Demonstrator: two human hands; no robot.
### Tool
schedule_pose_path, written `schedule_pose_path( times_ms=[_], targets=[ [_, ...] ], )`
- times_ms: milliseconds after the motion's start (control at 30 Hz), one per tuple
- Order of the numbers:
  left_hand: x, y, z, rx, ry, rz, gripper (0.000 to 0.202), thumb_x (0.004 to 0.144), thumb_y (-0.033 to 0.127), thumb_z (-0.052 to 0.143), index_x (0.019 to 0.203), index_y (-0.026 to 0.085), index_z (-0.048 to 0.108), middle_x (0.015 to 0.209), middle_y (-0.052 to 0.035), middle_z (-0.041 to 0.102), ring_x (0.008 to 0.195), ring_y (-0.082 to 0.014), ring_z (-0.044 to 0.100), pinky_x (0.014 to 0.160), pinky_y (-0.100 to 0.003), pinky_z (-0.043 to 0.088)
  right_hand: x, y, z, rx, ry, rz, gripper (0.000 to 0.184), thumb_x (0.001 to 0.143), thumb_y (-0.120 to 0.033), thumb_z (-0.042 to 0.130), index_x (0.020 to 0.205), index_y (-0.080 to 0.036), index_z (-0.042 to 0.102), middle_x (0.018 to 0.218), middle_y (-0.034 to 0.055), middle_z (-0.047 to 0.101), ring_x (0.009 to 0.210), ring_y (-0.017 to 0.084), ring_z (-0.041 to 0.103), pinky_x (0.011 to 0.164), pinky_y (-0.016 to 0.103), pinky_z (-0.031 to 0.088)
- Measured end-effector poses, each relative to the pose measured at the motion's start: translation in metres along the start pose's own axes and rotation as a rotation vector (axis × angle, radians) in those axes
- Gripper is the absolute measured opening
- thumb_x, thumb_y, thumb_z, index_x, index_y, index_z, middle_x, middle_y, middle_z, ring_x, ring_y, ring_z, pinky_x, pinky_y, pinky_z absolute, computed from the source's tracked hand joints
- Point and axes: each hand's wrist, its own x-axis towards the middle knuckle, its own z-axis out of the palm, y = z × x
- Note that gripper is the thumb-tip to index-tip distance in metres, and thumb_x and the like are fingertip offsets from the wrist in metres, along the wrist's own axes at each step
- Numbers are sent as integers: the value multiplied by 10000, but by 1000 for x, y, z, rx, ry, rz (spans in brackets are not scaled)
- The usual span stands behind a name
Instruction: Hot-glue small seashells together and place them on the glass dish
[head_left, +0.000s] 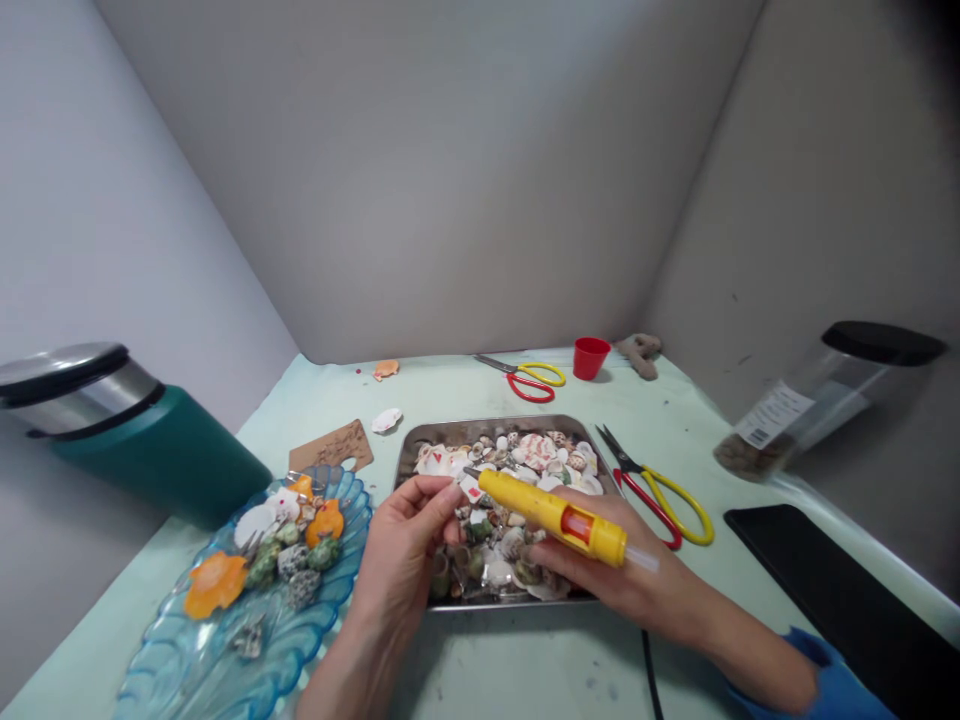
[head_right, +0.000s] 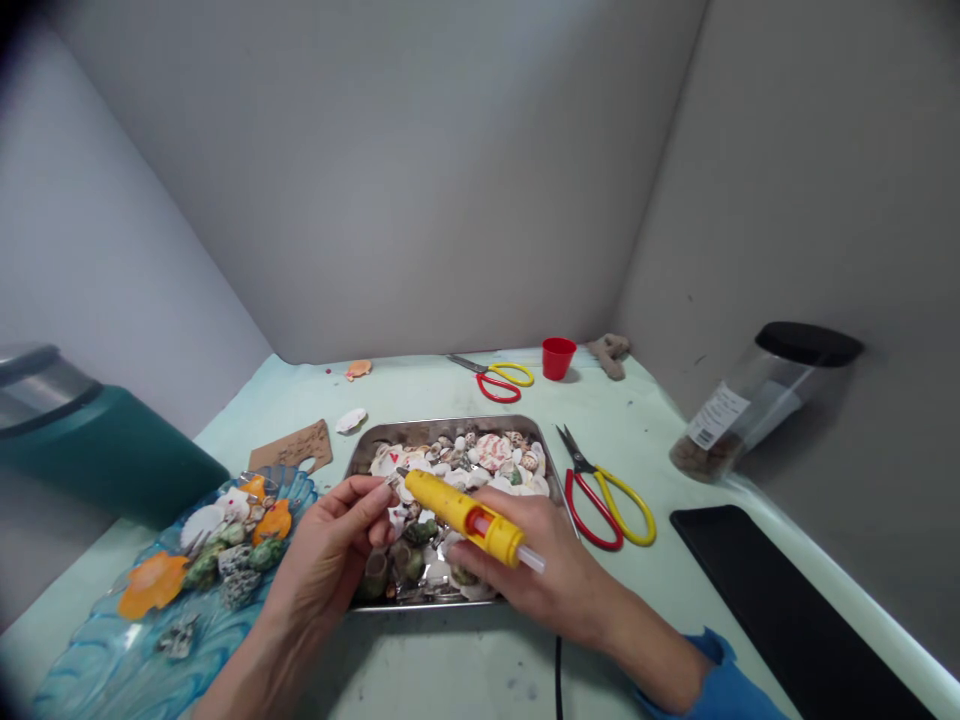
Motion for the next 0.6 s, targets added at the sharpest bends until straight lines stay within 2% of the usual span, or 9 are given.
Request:
schedule_pose_path(
  times_ms=[167, 600],
  targets=[
    [-1, 0, -1, -3, -6, 10, 236, 628, 262, 780, 740, 135, 617, 443, 60, 544, 402, -38, 467, 458, -148, 370, 1, 0, 0, 33, -23, 25, 208, 873, -374, 542, 766, -200, 500, 688, -33, 483, 607, 115, 430, 564, 251, 359],
    [-2, 1, 2, 2, 17, 19, 239, 587, 262, 799, 701, 131, 635, 429, 76, 519, 377, -27, 441, 450, -153, 378, 1, -3, -4, -5, -110, 16, 245, 867, -401, 538, 740, -195, 496, 658, -39, 455, 577, 109, 398, 532, 250, 327]
  ],
)
